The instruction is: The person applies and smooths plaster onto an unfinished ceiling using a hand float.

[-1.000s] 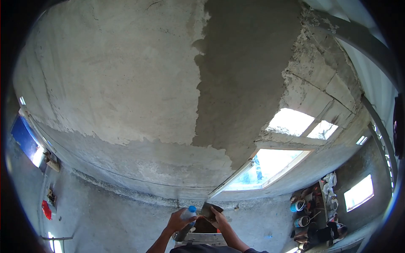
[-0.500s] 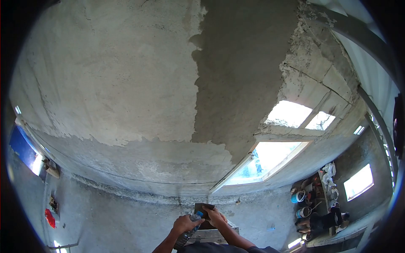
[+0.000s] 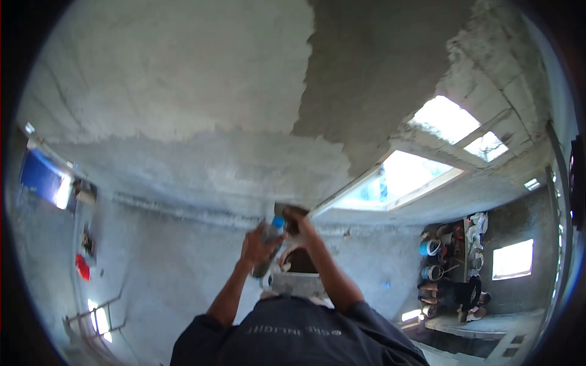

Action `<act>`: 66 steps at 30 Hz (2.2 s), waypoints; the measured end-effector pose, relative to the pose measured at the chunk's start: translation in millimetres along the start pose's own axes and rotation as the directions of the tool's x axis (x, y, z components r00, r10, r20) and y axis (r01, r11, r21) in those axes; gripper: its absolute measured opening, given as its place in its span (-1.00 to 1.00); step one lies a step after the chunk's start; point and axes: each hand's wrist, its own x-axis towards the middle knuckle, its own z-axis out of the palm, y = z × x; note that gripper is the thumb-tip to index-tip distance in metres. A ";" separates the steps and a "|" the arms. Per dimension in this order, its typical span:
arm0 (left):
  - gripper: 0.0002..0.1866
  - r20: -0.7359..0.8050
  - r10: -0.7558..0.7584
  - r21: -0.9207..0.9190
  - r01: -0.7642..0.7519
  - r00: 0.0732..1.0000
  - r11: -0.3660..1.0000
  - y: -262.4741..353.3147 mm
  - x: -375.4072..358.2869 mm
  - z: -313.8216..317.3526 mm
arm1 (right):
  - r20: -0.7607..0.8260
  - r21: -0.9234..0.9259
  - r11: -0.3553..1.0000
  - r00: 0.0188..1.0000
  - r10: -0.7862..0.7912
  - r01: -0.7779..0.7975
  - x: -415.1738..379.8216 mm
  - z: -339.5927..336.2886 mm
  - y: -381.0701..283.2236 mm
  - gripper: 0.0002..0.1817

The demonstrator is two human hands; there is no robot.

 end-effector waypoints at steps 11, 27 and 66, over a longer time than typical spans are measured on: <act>-0.54 -0.319 0.061 -0.058 -0.083 0.946 0.995 -34.8 -40.6 -11.4 | -0.219 -0.527 0.823 0.902 -0.373 0.212 65.7 -109.3 4.8 -0.64; -0.57 -0.584 -0.020 -0.084 -0.036 0.812 0.996 -39.4 -67.4 22.6 | -0.038 -0.728 0.315 0.423 -0.905 0.608 -45.2 -59.4 -311.4 -0.59; -0.48 -0.586 -0.054 -0.065 0.020 0.808 0.998 -46.0 -51.4 34.4 | 0.652 -0.511 -0.831 -0.531 -0.541 0.221 -145.1 57.6 -517.5 -0.32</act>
